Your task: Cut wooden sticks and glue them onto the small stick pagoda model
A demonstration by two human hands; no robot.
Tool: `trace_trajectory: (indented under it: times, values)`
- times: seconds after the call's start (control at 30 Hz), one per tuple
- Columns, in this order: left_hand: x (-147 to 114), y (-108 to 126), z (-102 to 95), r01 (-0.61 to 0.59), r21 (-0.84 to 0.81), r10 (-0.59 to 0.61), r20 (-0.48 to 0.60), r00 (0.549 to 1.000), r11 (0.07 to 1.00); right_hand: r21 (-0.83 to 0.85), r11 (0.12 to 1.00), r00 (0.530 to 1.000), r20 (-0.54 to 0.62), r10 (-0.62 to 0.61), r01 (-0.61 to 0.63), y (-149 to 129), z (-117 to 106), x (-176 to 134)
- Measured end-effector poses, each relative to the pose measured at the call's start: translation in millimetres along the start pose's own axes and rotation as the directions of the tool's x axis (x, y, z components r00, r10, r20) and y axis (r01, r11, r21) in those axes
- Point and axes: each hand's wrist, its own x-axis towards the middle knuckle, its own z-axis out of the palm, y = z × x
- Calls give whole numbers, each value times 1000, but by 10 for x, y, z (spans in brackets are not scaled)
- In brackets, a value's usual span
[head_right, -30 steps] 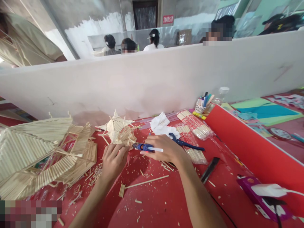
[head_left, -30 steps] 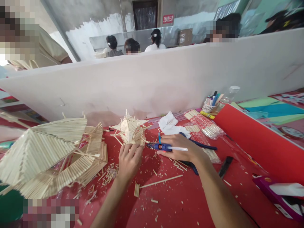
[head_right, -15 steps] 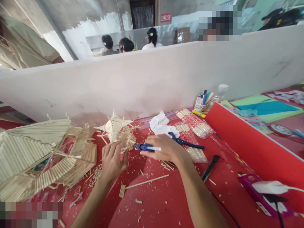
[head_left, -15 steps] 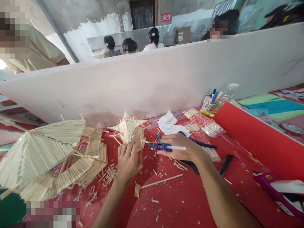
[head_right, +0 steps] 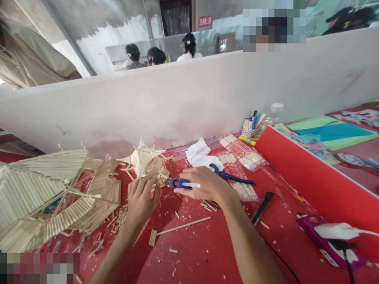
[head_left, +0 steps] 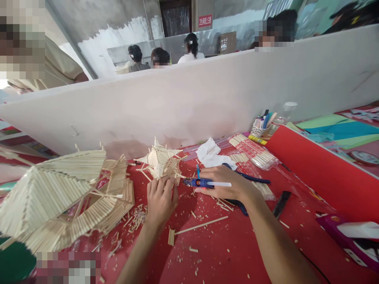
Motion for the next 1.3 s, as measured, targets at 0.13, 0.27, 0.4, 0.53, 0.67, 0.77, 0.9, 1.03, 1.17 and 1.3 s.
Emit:
trace_trajectory:
  times: [0.13,0.27,0.4,0.53,0.67,0.77,0.9,1.03,1.17,1.3]
  values:
    - [-7,-16,-7,-23,0,23,2,1000,1000,20,1000,1000,1,8,-8,-9,-5,-1]
    - [-19,-35,-16,-45,10,45,14,999,999,35,999,1000,5,16,-16,-5,-5,-3]
    - [-14,-48,-30,-55,-3,55,22,998,999,37,999,1000,25,15,-16,-7,-17,-6]
    - [-7,-55,-39,-67,-6,67,23,997,998,33,999,999,35,20,-21,-13,-30,-7]
    - [-10,-68,-31,-71,5,71,31,997,997,54,998,999,36,25,-27,-19,-44,-6]
    - [-8,-91,-40,-93,6,93,29,995,996,71,997,999,29,30,-32,-19,-59,-11]
    - [-3,-139,-108,-107,-11,108,24,994,994,67,998,1000,8,6,-6,-2,-75,-26]
    - [-54,-175,-233,-156,-57,158,23,987,986,113,993,1000,11,-12,11,14,-88,-42]
    - [-225,-168,-405,-174,-120,181,58,982,977,161,987,999,29,-17,12,10,-118,-58]
    - [-550,-105,-583,52,-164,-10,250,968,985,180,984,995,94,-14,-4,-12,-170,-86]
